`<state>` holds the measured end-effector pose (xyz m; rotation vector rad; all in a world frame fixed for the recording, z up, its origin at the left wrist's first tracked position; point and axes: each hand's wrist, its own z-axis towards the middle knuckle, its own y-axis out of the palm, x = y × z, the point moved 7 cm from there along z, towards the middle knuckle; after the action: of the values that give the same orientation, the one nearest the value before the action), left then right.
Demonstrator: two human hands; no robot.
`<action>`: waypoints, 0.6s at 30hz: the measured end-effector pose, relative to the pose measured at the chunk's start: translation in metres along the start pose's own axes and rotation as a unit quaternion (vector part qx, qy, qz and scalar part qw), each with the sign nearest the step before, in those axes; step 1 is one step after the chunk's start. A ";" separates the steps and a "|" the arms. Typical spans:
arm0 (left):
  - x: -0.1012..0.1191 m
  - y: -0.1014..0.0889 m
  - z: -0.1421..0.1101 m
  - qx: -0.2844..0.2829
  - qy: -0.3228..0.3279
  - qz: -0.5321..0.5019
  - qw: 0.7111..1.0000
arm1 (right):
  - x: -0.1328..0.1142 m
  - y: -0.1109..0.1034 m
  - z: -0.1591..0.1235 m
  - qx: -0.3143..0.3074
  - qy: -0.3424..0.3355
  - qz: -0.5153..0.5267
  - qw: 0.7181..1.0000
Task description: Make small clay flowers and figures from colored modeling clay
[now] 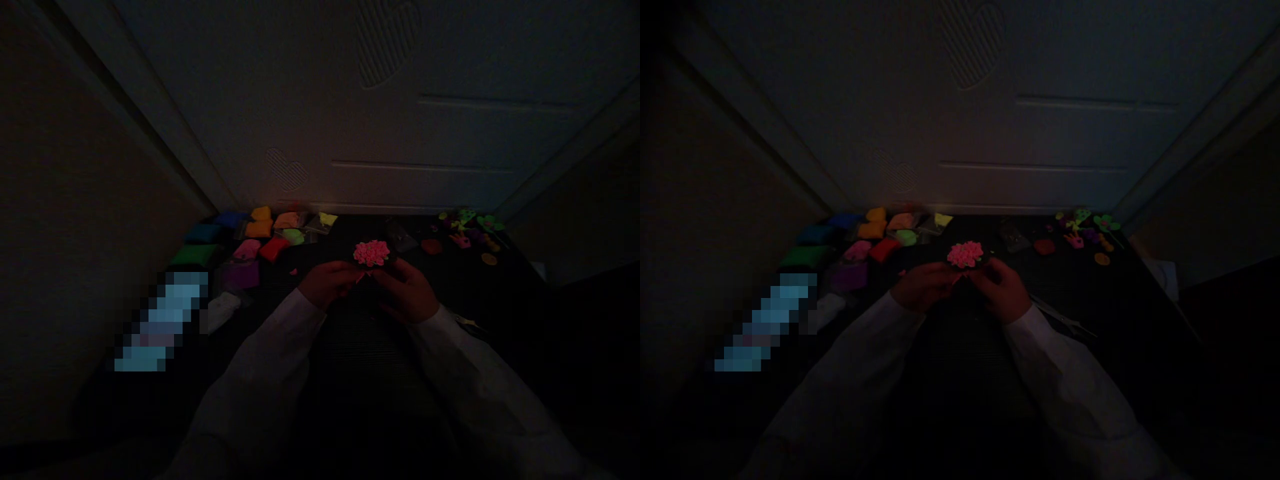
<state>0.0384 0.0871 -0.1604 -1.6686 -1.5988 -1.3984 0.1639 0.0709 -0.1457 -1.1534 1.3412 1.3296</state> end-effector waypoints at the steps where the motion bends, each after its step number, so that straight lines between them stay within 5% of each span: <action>1: 0.000 0.001 -0.001 0.000 -0.002 -0.003 1.000 | 0.000 0.000 0.000 -0.002 -0.002 -0.004 1.000; 18: -0.001 0.003 -0.002 -0.002 -0.011 0.008 1.000 | 0.000 -0.003 0.000 0.007 0.002 -0.019 1.000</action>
<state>0.0411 0.0843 -0.1597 -1.7010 -1.5920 -1.3806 0.1665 0.0705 -0.1457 -1.1668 1.3240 1.2896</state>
